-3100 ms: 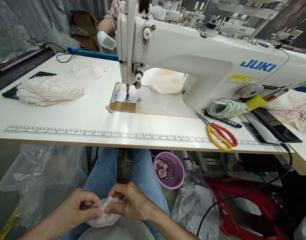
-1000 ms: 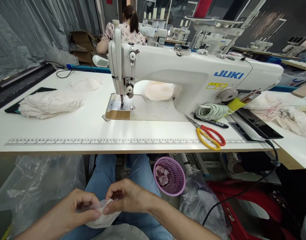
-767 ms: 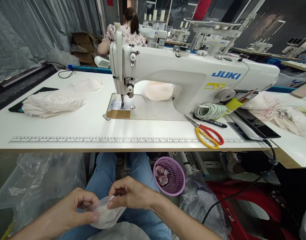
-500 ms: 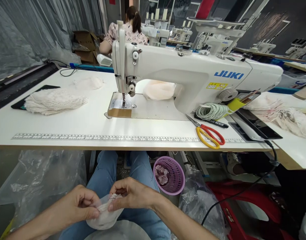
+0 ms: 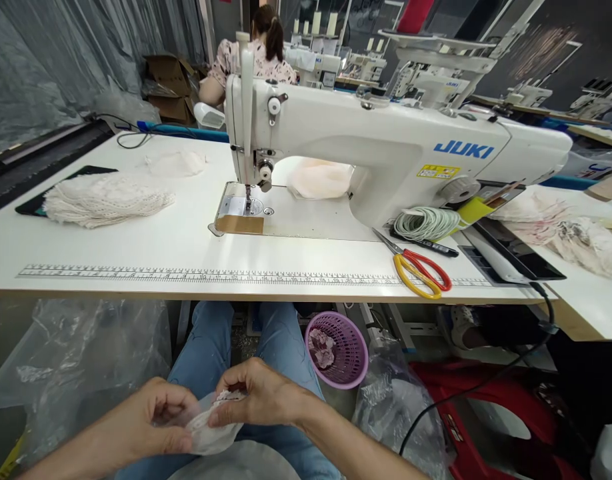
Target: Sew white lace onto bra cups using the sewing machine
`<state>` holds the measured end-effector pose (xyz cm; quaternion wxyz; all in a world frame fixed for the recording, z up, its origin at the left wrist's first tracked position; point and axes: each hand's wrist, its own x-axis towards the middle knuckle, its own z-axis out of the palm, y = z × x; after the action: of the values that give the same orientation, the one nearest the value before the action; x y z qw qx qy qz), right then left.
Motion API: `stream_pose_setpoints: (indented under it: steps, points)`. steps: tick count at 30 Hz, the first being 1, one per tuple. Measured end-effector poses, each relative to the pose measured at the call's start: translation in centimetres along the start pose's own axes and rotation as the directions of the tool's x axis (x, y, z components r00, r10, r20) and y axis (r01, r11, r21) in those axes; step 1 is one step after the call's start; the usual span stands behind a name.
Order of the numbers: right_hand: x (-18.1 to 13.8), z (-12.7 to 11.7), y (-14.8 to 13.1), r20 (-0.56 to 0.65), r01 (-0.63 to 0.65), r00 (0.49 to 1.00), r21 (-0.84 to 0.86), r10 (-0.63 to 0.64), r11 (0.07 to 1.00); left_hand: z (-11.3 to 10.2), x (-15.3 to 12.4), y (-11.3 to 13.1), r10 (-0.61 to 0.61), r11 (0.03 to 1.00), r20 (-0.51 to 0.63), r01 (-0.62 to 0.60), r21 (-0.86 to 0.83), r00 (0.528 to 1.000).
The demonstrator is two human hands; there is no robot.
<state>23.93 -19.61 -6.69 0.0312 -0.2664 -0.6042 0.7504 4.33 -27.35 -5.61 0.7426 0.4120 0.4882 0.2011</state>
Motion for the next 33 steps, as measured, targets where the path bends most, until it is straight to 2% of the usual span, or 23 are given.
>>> stream_pose_setpoints:
  steps: [3, 5, 12, 18, 24, 30, 33]
  points:
    - [-0.1, 0.1, 0.1, -0.026, 0.005, 1.000, -0.077, -0.007, 0.997, 0.3, 0.7, -0.6, 0.000, 0.990, -0.141, 0.019, 0.138, 0.990]
    - [-0.3, 0.1, 0.1, -0.022, 0.017, 1.000, -0.096, -0.019, 0.995, 0.3, 0.8, -1.1, -0.022, 0.985, -0.186, 0.054, 0.167, 0.982]
    - [-0.5, -0.4, 0.5, -0.055, 0.034, 0.998, -0.022, -0.036, 0.999, -0.1, 0.1, -0.9, -0.059, 0.994, -0.086, 0.066, 0.089, 0.995]
    - [-0.5, -0.9, 1.1, -0.061, -0.052, 0.996, 0.259, 0.070, 0.964, -0.2, -0.5, 0.8, -0.067, 0.996, 0.031, 0.069, -0.057, 0.997]
    - [-0.5, -1.0, 2.1, -0.058, -0.097, 0.990, 0.373, 0.128, 0.923, -0.2, -0.5, 0.4, -0.027, 0.989, -0.008, 0.026, -0.144, 1.000]
    - [-0.4, -1.0, 2.4, -0.062, -0.097, 0.989, 0.418, 0.135, 0.903, -0.1, -0.3, 0.3, -0.091, 0.957, 0.017, 0.093, -0.273, 0.996]
    - [-0.3, -0.9, 2.5, -0.060, -0.104, 0.988, 0.432, 0.143, 0.896, -0.2, 0.0, -0.4, -0.091, 0.955, -0.026, 0.080, -0.287, 0.996]
